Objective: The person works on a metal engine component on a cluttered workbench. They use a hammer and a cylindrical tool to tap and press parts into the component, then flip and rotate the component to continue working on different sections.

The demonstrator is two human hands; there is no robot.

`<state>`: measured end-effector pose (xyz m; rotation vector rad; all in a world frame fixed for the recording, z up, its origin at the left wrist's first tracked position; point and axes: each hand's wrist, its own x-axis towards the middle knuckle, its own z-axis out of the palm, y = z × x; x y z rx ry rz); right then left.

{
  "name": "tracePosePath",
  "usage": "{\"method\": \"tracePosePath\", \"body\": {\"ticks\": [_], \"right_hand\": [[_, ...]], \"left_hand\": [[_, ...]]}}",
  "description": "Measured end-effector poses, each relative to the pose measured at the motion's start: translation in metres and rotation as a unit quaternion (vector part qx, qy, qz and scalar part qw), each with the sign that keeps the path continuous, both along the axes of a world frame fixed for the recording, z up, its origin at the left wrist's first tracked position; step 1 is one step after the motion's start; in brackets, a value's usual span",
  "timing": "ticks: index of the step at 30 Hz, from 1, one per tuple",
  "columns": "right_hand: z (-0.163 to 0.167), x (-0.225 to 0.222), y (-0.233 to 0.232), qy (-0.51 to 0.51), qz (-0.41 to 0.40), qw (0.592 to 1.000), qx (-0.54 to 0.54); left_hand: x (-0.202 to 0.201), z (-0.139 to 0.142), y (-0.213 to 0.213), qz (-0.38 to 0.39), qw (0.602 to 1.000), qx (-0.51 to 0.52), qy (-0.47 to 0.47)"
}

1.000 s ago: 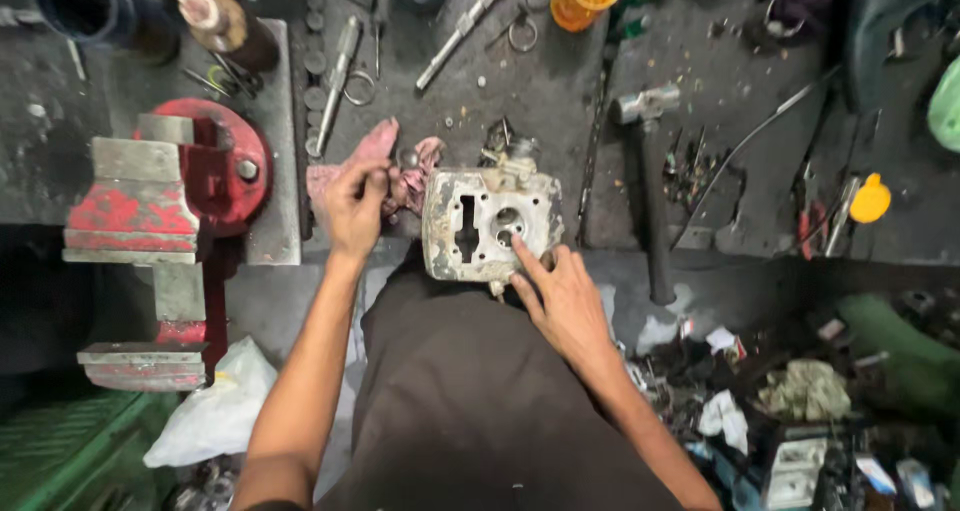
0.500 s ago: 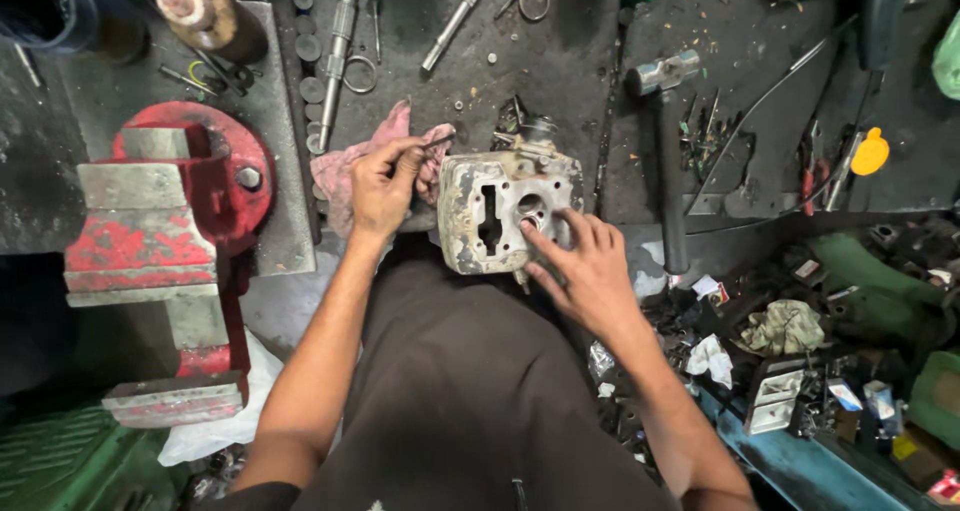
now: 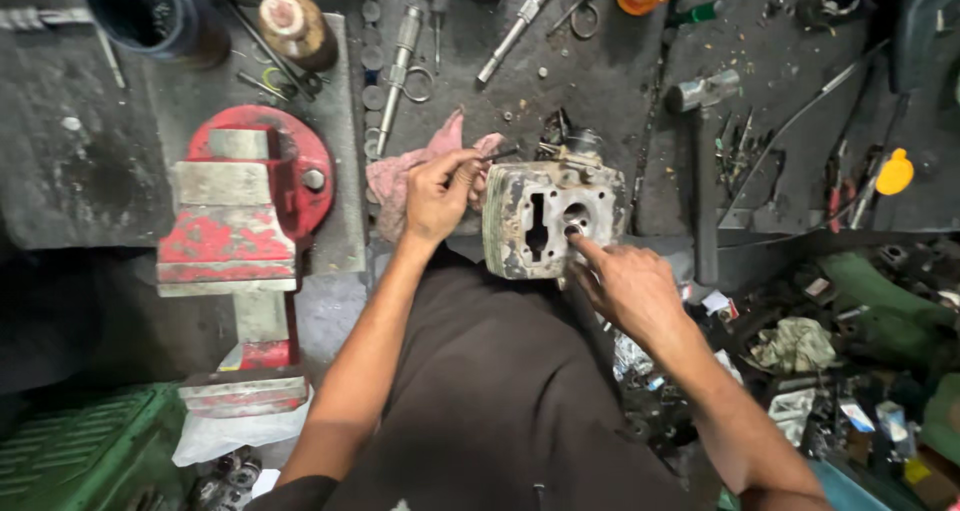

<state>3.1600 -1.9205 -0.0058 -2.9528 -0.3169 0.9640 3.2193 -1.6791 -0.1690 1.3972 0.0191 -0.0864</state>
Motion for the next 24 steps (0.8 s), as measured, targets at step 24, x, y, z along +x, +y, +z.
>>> {"method": "tracePosePath", "body": {"ticks": [24], "right_hand": [[-0.036,-0.011,-0.119,0.048,-0.248,0.818,0.517]], "left_hand": [[0.014,0.025,-0.018,0.036,0.993,0.110,-0.011]]}}
